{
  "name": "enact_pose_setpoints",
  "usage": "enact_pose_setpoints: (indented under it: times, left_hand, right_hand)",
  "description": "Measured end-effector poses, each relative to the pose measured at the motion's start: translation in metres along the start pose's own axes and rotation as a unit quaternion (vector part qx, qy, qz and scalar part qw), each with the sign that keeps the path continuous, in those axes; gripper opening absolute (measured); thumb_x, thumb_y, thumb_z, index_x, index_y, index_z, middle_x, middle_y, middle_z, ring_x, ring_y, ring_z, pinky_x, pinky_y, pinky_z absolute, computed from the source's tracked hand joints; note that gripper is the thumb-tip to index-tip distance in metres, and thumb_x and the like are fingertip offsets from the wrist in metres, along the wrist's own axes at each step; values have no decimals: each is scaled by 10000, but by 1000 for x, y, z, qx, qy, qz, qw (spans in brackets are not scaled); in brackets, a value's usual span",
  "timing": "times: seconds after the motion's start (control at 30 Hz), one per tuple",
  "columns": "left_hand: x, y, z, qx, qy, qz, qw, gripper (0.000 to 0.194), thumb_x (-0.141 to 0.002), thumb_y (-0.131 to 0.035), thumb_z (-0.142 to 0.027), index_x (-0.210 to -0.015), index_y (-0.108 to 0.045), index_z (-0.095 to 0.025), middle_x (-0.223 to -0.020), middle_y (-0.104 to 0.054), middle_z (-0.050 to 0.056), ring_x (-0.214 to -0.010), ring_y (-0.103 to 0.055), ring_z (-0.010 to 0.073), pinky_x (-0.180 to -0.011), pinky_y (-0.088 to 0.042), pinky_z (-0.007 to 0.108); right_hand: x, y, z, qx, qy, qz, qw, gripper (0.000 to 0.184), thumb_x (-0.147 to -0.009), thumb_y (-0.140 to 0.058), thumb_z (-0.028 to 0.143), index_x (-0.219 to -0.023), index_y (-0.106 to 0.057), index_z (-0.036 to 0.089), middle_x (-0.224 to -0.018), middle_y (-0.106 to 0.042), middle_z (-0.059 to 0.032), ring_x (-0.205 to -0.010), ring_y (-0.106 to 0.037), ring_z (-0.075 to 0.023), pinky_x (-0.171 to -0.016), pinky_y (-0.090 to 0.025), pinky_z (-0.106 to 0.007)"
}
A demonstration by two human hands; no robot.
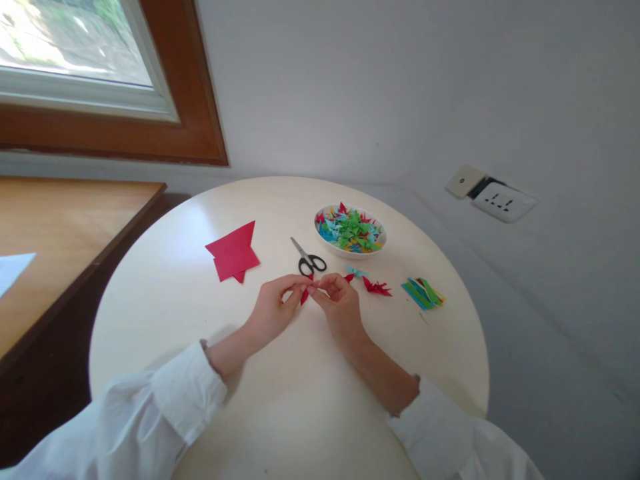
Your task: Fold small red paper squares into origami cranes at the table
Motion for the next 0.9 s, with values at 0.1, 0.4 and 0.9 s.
enact_pose_setpoints:
  times: [0.1,0.4,0.9]
  left_hand:
    - [0,0,1,2,7,-2,1000,187,-791,-491,-216,-834,-663,-156,-858,-698,72,-781,-628,165,-723,-475,256]
    - [-1,1,4,58,46,-31,997,164,-761,-555,-243,-905,-542,-165,-711,-686,36,-684,-633,148,-613,-462,233]
    - [-6,3,5,83,59,-24,995,170,-681,-646,-292,-745,-652,-135,-755,-669,65,-717,-614,158,-698,-496,282]
  right_hand:
    - [0,0,0,-7,-1,2,1000,201,-568,-697,198,-631,-506,196,-635,-578,43,-649,-591,-120,-607,-469,-241]
    - [-4,1,-5,23,-46,-4,999,261,-557,-703,286,-774,-594,190,-785,-661,-26,-749,-613,-161,-656,-476,-286]
    - [-2,-1,-1,91,14,52,994,126,-659,-636,301,-713,-622,189,-705,-652,-11,-651,-588,-142,-605,-483,-271]
Point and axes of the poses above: each hand's wrist, its own x-axis away from the middle knuckle, its own y-axis out of the back of the hand, z = x × y, the point moved 4 cm from there along -x, towards the middle knuckle
